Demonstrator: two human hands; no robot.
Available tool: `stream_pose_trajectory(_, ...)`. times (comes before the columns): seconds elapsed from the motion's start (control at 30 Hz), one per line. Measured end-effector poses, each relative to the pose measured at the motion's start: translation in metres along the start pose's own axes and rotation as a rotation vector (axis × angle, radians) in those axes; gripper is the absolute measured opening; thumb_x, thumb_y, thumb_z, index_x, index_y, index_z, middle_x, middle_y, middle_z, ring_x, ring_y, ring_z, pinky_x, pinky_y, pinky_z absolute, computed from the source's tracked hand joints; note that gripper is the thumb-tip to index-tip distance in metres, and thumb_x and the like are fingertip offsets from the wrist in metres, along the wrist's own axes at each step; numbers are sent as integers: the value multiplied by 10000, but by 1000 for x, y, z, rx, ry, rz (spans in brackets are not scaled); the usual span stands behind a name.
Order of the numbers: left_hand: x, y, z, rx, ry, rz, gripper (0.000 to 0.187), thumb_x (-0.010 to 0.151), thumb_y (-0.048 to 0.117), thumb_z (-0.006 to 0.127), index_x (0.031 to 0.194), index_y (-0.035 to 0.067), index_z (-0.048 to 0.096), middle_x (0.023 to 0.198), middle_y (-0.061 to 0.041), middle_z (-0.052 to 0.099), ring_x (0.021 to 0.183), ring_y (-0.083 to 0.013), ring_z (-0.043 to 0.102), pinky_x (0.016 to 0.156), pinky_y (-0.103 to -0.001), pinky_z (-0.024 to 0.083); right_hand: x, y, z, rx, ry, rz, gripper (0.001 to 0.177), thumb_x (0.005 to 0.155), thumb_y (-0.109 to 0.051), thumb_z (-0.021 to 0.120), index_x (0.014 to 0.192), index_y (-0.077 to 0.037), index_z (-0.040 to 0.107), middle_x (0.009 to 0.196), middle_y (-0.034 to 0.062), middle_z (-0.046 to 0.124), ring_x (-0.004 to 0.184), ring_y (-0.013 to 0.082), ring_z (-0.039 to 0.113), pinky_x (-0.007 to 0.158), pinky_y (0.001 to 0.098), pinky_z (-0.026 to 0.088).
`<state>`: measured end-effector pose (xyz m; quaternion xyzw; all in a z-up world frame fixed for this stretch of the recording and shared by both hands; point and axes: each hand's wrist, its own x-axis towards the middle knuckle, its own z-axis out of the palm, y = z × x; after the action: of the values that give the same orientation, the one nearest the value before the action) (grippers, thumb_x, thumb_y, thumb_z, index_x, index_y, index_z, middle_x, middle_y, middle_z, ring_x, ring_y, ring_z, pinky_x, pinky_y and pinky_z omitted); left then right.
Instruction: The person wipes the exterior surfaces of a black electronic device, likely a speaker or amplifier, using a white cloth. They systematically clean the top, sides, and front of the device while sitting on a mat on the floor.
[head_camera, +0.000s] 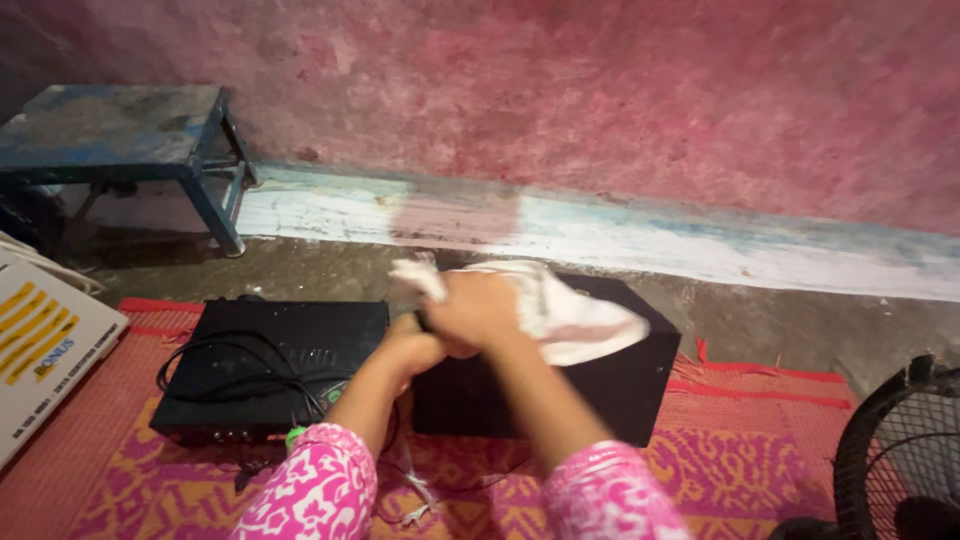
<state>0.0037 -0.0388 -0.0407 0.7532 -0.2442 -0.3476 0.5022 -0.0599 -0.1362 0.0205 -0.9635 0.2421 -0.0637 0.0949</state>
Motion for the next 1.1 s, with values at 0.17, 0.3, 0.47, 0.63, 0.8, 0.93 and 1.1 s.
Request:
stream_pose_trajectory(0.17,1,-6,-3,3,58,-15,489,672,237,867,1120,56,792,1081,-98,797,984,-225,729,829,-387,566,-18,11,0,42,187,-80,437,823,-503,607,922,-113,778,849,207,734,794,410,713,736,551,539)
stream_pose_trajectory(0.3,-10,14,-7,-6,33,-129,555,659,278,915,1102,-31,789,1080,-160,817,989,-256,780,881,-362,578,-53,110,-11,-32,218,276,442,851,-488,676,1049,-103,765,985,181,755,980,363,706,889,501,537)
stream_pose_trajectory(0.47,-20,30,-7,6,47,-149,577,661,283,918,1115,-36,762,1123,-176,792,1039,-275,761,913,-375,566,-85,183,-16,-162,619,77,493,859,-340,691,1254,-45,708,1320,152,687,1278,344,594,1109,459,427)
stream_pose_trajectory(0.63,-26,43,-3,241,215,-90,734,731,410,870,1245,-64,644,1142,-228,744,1093,-358,728,946,-428,558,-77,112,27,-33,763,71,469,783,-222,663,1228,-73,672,1426,166,606,1384,376,510,1209,547,327)
stream_pose_trajectory(0.8,-11,51,19,527,336,-77,901,893,621,673,1405,-23,304,1147,-312,693,1111,-481,674,946,-529,540,-90,38,53,23,625,-93,722,681,-237,690,1358,-23,561,1582,184,402,1433,457,386,1176,567,266)
stream_pose_trajectory(0.93,8,38,22,494,341,-14,875,898,593,676,1387,-7,269,1207,-339,645,1114,-507,649,941,-551,524,-83,65,55,1,588,-121,770,732,-222,665,1457,-15,511,1605,174,379,1461,406,370,1191,535,266)
stream_pose_trajectory(1.1,8,28,22,451,311,-23,935,881,574,693,1416,-12,199,1257,-354,598,1157,-505,620,977,-558,491,-66,151,17,-146,762,135,640,881,-143,586,1489,27,479,1677,211,342,1524,410,335,1266,523,255)
